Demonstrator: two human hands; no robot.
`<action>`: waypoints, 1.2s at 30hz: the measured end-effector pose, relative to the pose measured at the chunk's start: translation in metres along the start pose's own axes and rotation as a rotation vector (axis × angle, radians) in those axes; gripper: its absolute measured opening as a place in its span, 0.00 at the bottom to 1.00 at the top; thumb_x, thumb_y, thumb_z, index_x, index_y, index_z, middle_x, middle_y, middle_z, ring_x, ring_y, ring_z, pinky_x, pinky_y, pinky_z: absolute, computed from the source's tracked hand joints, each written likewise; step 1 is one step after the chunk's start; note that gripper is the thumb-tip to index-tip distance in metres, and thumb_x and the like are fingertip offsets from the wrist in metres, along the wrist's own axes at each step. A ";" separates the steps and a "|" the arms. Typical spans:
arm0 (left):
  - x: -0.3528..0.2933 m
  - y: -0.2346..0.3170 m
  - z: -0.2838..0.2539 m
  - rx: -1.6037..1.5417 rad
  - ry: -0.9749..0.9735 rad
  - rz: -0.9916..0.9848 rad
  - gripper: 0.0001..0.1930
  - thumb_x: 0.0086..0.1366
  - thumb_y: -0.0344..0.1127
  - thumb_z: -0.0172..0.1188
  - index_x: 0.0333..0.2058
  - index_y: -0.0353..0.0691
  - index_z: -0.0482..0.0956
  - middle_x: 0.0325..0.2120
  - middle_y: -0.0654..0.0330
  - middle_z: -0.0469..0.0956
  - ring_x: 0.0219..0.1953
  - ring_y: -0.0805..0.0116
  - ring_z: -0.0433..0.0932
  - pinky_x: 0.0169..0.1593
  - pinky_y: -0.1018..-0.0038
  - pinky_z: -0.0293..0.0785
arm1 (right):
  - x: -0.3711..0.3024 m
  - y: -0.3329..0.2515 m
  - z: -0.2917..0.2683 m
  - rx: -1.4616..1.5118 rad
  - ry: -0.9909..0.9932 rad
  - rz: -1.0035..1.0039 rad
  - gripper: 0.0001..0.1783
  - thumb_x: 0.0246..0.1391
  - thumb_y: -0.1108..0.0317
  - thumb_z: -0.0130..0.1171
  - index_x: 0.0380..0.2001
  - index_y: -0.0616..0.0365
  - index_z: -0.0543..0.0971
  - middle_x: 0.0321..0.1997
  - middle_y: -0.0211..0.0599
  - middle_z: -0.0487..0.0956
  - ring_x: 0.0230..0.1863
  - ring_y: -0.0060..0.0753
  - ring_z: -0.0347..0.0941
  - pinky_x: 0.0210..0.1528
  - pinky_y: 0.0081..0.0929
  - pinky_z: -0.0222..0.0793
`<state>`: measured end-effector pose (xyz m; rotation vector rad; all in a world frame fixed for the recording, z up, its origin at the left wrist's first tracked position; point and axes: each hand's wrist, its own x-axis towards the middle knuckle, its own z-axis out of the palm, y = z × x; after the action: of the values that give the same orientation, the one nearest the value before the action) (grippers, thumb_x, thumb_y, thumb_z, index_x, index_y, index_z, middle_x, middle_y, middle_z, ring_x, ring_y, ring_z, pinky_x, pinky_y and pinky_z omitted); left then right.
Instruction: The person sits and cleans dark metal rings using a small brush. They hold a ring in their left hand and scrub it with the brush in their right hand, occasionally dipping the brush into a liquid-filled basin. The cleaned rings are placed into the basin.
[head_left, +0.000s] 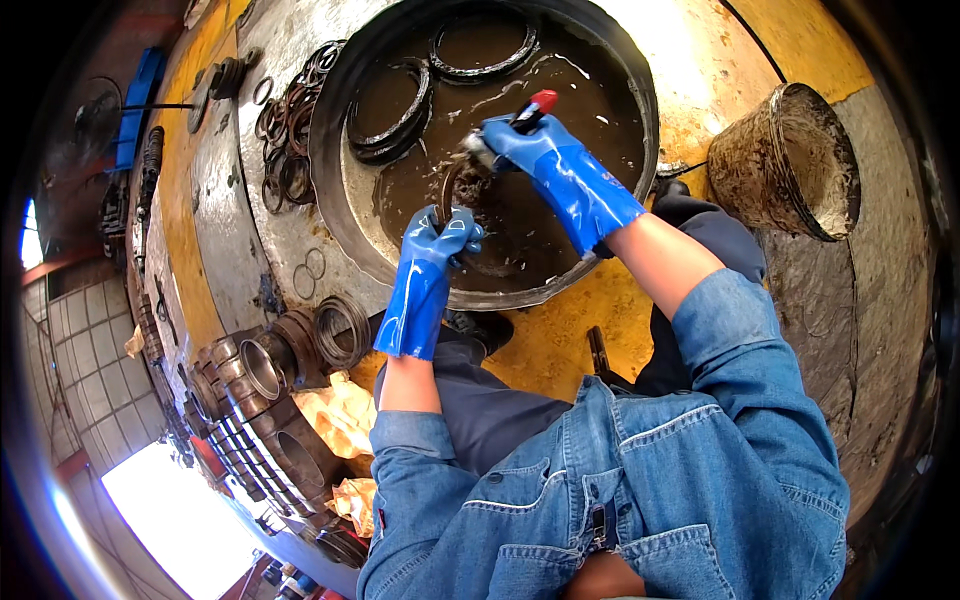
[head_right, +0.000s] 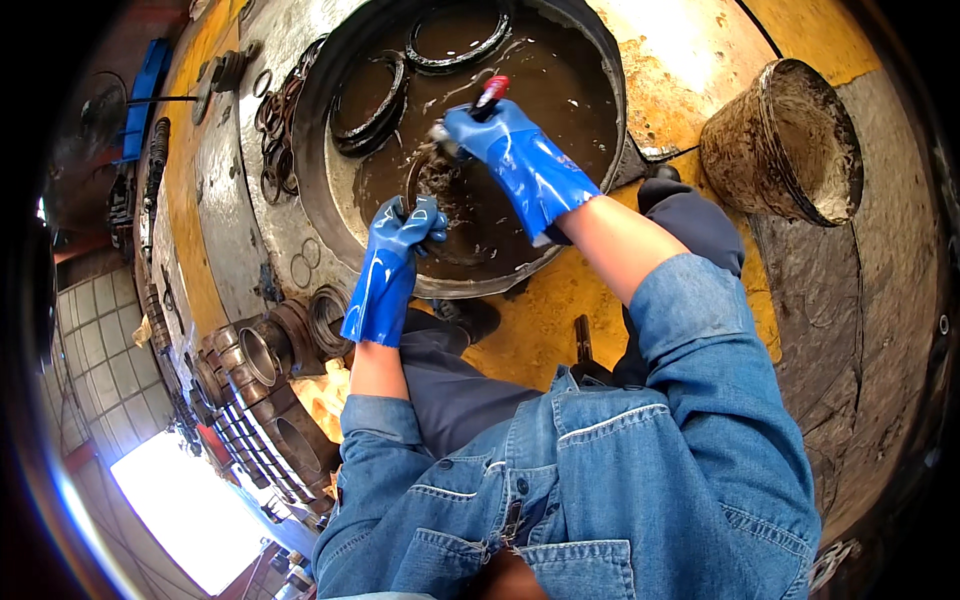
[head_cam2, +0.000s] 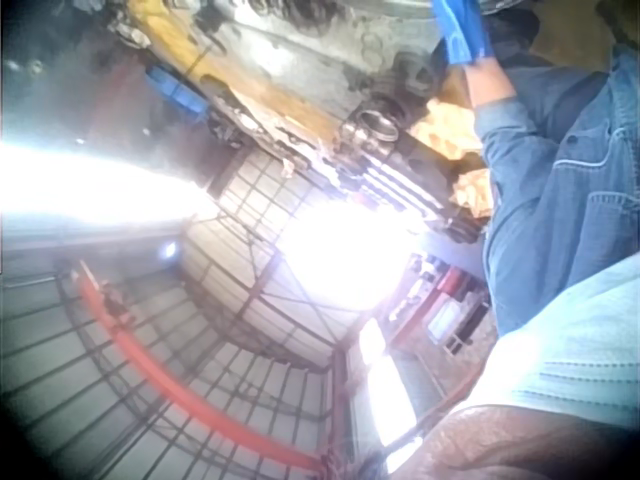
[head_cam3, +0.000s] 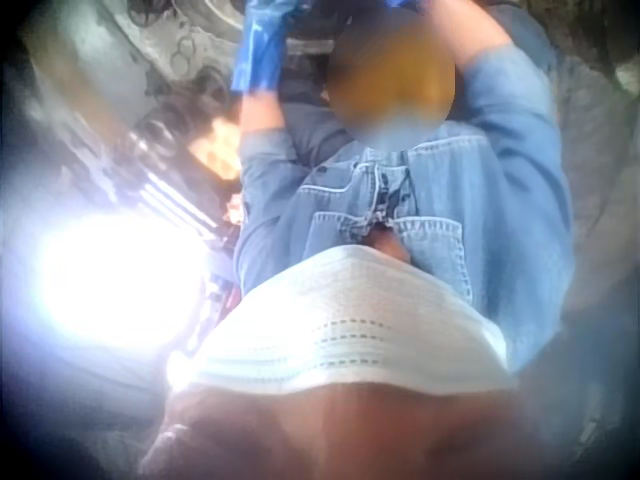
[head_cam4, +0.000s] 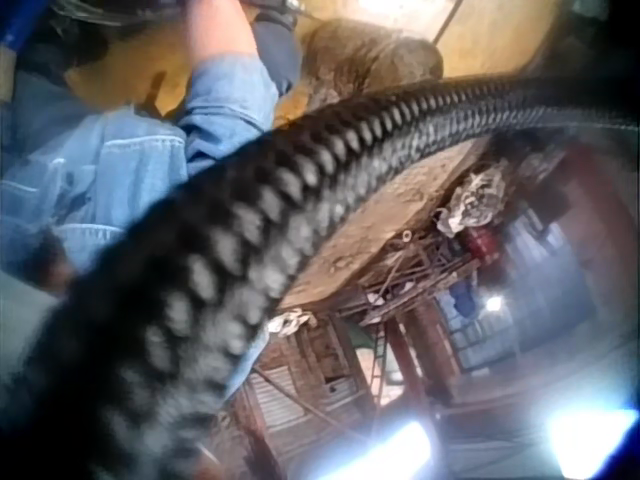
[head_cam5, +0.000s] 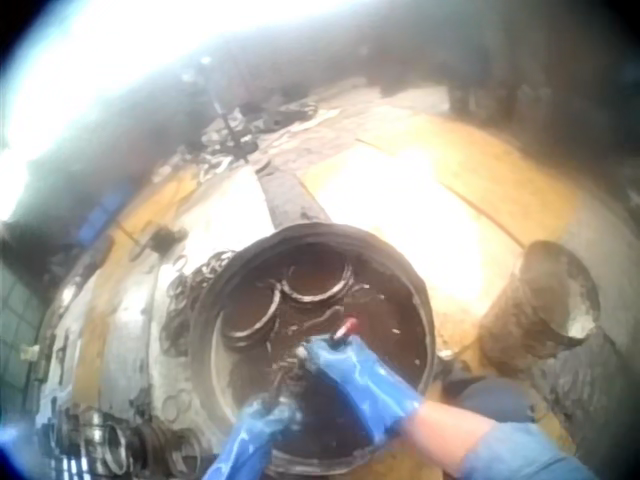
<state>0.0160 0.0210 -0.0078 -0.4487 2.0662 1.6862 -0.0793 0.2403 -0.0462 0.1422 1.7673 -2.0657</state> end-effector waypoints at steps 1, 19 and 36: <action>0.000 0.001 0.002 -0.007 0.001 0.008 0.11 0.71 0.41 0.68 0.44 0.41 0.82 0.32 0.62 0.87 0.30 0.75 0.83 0.30 0.79 0.71 | 0.003 0.008 -0.003 0.143 0.059 0.043 0.15 0.62 0.57 0.62 0.33 0.59 0.87 0.30 0.37 0.86 0.33 0.27 0.82 0.42 0.32 0.77; 0.038 -0.023 -0.016 -0.271 0.318 -0.317 0.32 0.77 0.64 0.54 0.54 0.37 0.85 0.36 0.55 0.88 0.31 0.62 0.83 0.35 0.67 0.79 | -0.038 -0.006 0.038 -0.177 -0.263 -0.026 0.16 0.60 0.53 0.63 0.34 0.55 0.87 0.29 0.28 0.83 0.31 0.22 0.71 0.41 0.29 0.73; 0.020 -0.027 -0.004 -0.125 0.194 -0.053 0.22 0.77 0.51 0.62 0.43 0.32 0.81 0.30 0.57 0.84 0.30 0.70 0.82 0.35 0.74 0.78 | -0.068 0.035 0.000 -0.948 -0.693 -0.142 0.15 0.57 0.55 0.64 0.42 0.50 0.89 0.44 0.44 0.89 0.48 0.53 0.85 0.52 0.44 0.82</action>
<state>0.0120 0.0118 -0.0407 -0.7272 2.0684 1.8090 -0.0042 0.2536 -0.0550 -0.8678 2.0542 -0.9384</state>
